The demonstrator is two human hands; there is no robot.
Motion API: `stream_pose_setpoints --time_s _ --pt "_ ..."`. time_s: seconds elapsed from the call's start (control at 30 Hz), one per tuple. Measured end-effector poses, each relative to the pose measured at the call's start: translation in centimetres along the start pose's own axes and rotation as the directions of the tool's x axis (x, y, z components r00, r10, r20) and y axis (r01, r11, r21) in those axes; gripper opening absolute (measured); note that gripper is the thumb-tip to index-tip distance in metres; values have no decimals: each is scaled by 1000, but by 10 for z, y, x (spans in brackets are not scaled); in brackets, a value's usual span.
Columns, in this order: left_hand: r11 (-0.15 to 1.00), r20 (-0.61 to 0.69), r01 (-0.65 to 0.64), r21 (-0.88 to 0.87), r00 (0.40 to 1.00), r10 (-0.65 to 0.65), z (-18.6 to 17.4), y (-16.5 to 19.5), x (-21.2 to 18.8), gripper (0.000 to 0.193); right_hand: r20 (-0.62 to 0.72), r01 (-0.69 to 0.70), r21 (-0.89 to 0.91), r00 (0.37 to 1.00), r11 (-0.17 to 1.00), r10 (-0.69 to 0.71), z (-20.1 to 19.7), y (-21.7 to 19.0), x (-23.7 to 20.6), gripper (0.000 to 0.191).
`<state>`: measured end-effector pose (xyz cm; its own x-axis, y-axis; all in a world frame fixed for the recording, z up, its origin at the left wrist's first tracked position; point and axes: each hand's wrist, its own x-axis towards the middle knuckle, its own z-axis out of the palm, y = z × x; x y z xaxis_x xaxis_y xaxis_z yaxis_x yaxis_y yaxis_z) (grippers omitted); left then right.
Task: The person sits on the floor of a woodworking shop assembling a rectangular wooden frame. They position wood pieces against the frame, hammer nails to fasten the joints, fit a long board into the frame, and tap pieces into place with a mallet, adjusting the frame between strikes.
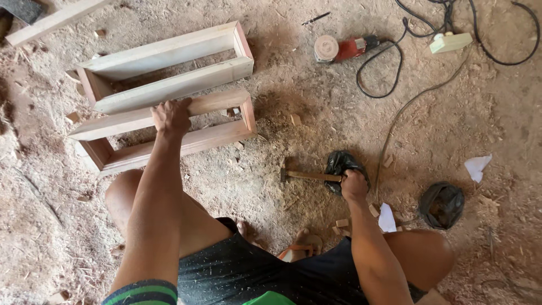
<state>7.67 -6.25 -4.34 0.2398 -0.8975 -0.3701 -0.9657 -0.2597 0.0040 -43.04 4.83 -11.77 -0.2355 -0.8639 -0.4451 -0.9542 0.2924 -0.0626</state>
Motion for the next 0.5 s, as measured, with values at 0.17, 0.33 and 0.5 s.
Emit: stream_pose_setpoints --time_s 0.17,0.33,0.5 --pt "995 90 -14 94 996 5 3 4 -6 63 21 -62 18 998 998 62 2 2 5 32" --pt "988 269 -82 132 962 44 12 31 -37 126 136 -33 -83 990 996 44 -12 11 16 31" --pt "903 258 -423 74 883 392 37 64 -58 139 -140 155 -131 975 979 -173 -48 -2 6 31"
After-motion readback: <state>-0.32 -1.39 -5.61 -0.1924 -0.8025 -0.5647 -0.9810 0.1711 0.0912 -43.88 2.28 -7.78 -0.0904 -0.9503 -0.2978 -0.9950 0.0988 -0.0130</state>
